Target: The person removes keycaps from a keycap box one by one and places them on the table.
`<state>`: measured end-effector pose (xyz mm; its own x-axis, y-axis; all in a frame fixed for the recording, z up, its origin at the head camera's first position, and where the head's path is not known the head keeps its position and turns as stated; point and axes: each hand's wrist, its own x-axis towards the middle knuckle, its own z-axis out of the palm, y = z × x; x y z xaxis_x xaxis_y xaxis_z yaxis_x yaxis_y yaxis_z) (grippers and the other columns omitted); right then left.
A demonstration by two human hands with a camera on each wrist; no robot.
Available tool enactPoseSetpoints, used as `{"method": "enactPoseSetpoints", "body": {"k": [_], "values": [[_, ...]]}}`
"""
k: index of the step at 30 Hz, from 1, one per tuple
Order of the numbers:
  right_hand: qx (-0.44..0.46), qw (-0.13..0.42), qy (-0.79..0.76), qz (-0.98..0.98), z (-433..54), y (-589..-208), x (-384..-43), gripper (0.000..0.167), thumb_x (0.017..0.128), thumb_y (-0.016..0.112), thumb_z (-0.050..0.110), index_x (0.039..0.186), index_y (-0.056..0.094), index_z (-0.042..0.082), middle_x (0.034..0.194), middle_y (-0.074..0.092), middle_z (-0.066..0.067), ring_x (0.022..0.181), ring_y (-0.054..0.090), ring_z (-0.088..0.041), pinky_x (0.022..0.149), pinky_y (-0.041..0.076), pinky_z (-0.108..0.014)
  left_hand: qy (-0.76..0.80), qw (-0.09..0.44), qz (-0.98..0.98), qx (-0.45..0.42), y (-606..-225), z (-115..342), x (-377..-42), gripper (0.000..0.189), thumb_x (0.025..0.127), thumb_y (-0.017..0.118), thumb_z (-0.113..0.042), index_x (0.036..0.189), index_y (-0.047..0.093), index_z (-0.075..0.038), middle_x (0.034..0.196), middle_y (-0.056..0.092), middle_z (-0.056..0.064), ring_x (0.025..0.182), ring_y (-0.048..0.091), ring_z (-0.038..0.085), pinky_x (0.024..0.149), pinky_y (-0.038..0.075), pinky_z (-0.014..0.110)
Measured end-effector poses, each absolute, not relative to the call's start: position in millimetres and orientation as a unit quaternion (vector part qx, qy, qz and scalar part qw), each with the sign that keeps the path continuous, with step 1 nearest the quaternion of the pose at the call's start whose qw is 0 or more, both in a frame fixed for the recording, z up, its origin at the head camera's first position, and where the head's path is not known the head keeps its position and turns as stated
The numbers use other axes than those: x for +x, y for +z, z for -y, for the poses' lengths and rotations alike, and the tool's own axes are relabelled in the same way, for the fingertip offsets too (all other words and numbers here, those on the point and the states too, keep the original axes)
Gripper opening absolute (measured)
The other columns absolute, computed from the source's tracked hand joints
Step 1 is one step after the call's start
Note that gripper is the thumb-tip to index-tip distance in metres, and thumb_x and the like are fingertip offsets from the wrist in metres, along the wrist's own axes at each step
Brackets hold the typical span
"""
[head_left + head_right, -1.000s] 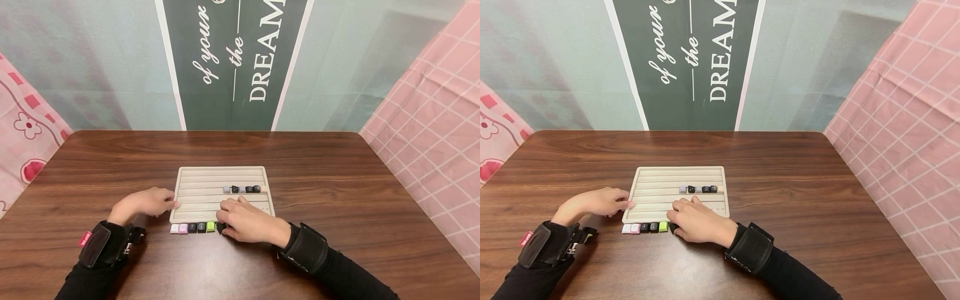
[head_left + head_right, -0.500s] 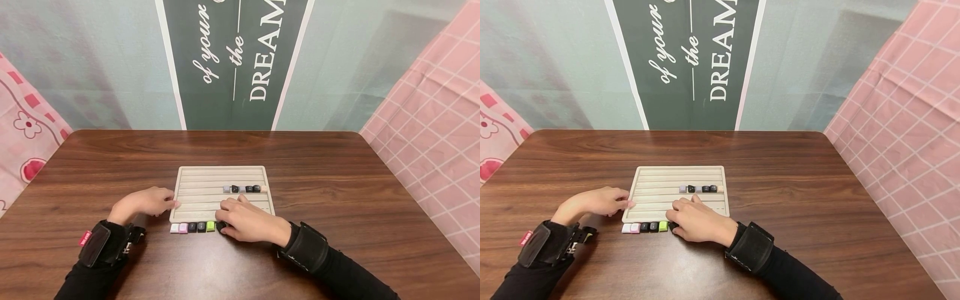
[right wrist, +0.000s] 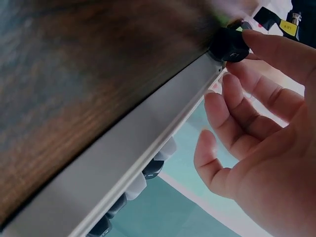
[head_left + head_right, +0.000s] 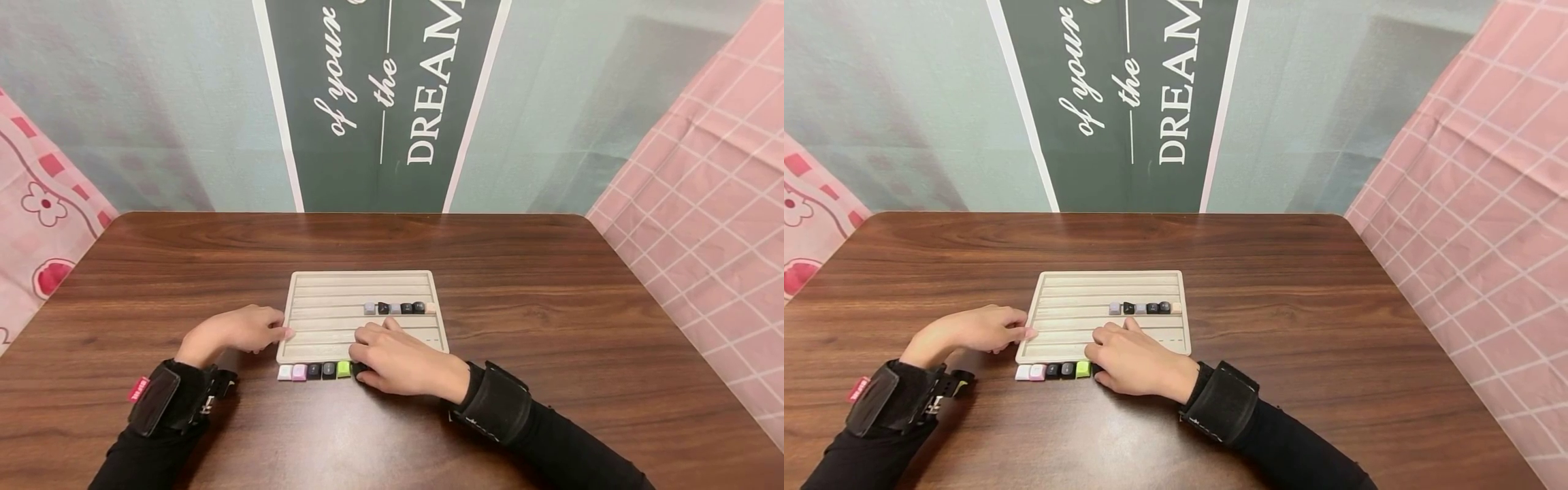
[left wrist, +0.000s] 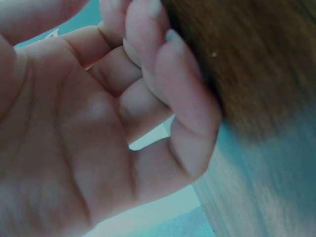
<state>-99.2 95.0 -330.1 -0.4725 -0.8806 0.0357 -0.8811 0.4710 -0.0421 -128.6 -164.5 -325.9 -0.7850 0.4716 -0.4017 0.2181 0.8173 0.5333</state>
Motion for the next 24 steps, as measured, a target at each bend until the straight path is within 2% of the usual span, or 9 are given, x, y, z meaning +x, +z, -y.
{"method": "enactPoseSetpoints", "body": {"k": [9,24], "values": [[0.516,0.017,0.002,0.856,-93.7,-328.9,-98.2,0.018,0.077,0.068,0.023,0.073,0.053,0.014,0.069,0.037,0.008,0.071,0.042,-0.009,0.065,0.024,-0.026,0.239,0.269,-0.914,0.189,-326.0,165.6,-128.8,0.023,0.093,0.051,-0.021,0.074,0.049,-0.009,0.06,0.047,0.0,0.053,0.047,0.011,0.053,0.038,0.027],[0.497,0.014,0.0,0.868,-91.2,-330.6,-96.5,0.024,0.077,0.07,0.032,0.076,0.053,0.016,0.069,0.039,0.008,0.071,0.045,-0.009,0.065,0.026,-0.026,0.239,0.27,-0.913,0.191,-325.2,165.5,-128.6,0.022,0.093,0.051,-0.02,0.075,0.05,-0.009,0.061,0.047,0.0,0.053,0.047,0.011,0.054,0.039,0.027]]}}
